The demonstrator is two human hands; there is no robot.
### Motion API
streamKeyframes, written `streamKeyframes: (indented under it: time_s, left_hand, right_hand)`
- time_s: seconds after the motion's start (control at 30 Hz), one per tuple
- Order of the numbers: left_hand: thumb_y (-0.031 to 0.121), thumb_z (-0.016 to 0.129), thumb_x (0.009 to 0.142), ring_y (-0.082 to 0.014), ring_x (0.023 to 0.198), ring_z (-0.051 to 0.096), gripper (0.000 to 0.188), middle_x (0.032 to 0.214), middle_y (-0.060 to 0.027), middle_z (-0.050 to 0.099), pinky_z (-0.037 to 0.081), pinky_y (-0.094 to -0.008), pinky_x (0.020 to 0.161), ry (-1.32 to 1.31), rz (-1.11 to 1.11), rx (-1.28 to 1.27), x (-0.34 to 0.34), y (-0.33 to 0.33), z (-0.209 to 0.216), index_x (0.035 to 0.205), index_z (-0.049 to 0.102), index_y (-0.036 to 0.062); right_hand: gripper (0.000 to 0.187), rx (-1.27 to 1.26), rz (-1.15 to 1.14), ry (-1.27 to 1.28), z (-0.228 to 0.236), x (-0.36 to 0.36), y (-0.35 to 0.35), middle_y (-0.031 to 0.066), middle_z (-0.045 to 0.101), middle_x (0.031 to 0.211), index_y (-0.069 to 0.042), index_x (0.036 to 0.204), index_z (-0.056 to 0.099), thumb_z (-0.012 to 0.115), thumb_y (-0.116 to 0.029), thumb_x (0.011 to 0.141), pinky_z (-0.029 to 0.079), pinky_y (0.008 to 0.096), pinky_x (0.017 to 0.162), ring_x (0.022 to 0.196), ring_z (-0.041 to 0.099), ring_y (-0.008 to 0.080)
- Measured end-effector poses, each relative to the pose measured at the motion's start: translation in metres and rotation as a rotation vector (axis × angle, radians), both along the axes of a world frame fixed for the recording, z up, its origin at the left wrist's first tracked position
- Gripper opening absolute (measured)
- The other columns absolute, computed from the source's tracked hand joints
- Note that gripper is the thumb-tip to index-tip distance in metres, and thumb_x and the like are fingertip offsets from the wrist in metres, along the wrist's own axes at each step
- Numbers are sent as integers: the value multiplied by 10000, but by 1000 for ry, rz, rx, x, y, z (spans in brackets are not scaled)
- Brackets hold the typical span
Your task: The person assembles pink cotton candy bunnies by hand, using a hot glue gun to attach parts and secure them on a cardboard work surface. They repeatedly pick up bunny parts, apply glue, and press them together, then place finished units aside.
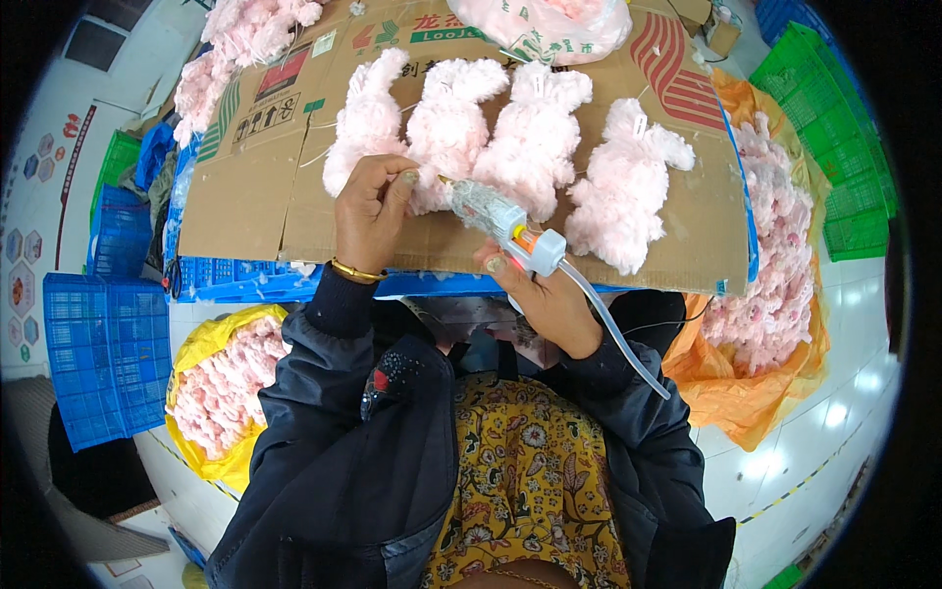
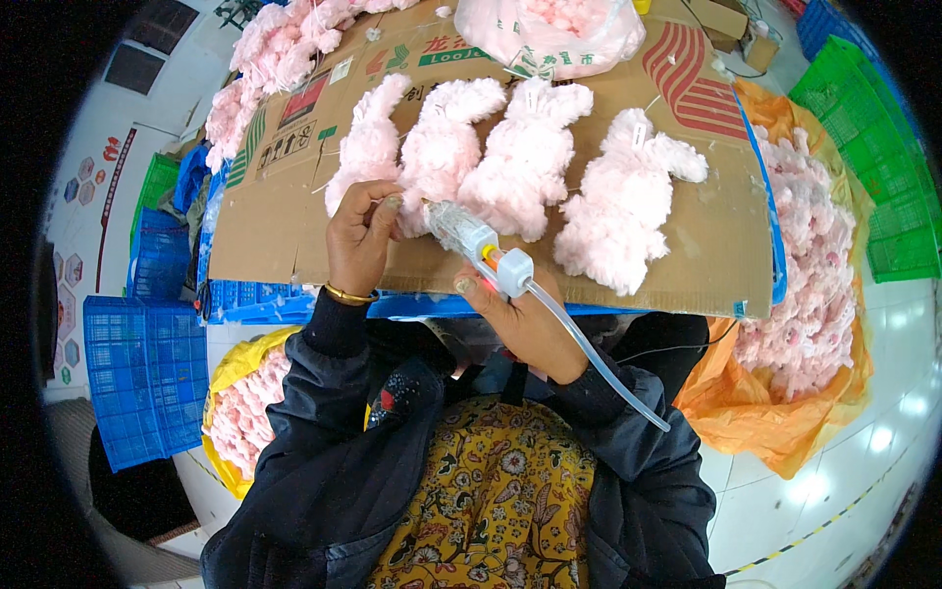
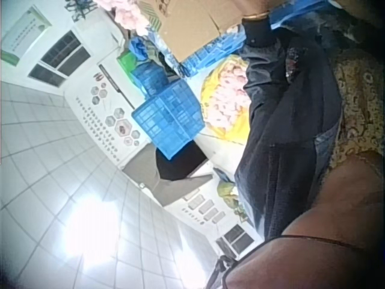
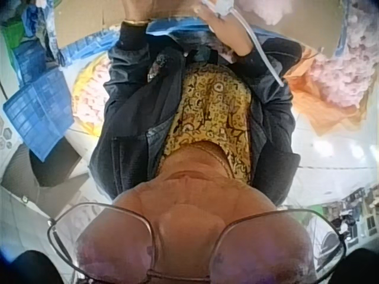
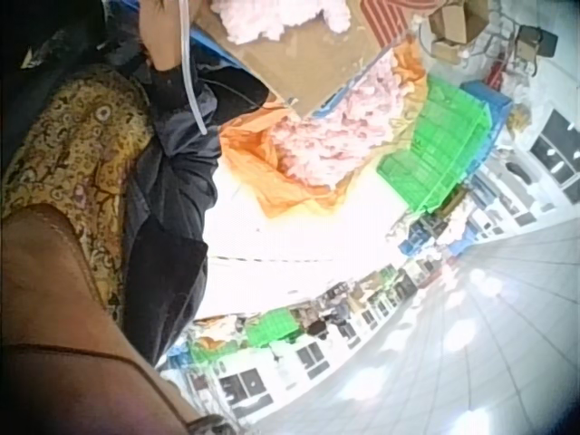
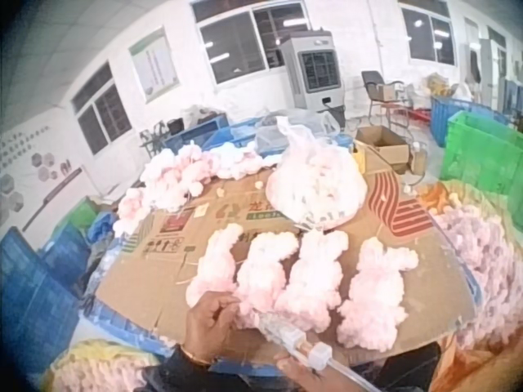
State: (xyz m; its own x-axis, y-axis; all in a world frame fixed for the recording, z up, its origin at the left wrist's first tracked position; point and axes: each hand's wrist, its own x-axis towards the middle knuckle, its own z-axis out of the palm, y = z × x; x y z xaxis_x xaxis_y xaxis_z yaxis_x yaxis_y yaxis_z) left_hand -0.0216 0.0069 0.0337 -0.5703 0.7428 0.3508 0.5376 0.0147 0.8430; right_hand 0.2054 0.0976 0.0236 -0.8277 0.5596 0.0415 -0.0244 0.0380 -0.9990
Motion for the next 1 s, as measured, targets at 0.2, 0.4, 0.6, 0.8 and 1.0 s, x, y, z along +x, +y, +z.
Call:
streamKeyframes:
  time_s: [0.2,0.4,0.6,0.8,1.0]
  left_hand:
    - [33,661,908,-165,814,612,93,1038,-99,639,505,-268,692,151,18,23,-3,1,-3,997,678,15]
    - [67,639,934,-157,770,615,148,1071,-110,637,510,-271,669,113,27,-12,-3,-1,-5,1073,672,29]
    - [144,594,988,-96,650,578,273,1063,-80,618,489,-235,545,-174,7,-120,4,0,-3,1228,606,15]
    - [151,610,975,-79,606,556,343,988,-63,603,479,-222,512,-375,-42,-120,0,3,-9,1295,550,43]
    - [133,649,933,-74,562,534,300,932,-48,589,432,-209,466,-504,7,-165,1,13,-7,1206,555,49]
  right_hand:
    - [334,56,-5,-14,-4,-5,0,83,705,1027,18,1140,640,646,-273,976,518,304,837,961,643,149]
    - [328,45,17,-26,-4,-7,-1,85,698,1037,21,1152,633,631,-262,986,517,296,843,961,643,149]
    - [353,-55,32,-23,-12,-11,0,96,692,1045,43,1185,604,627,-249,988,519,295,846,964,644,158]
    - [372,10,45,-84,-1,-12,4,125,690,1039,48,1174,606,648,-258,969,526,316,819,942,647,173]
    - [371,86,39,-118,7,-14,8,131,687,921,53,1121,617,674,-271,948,518,328,729,811,645,187]
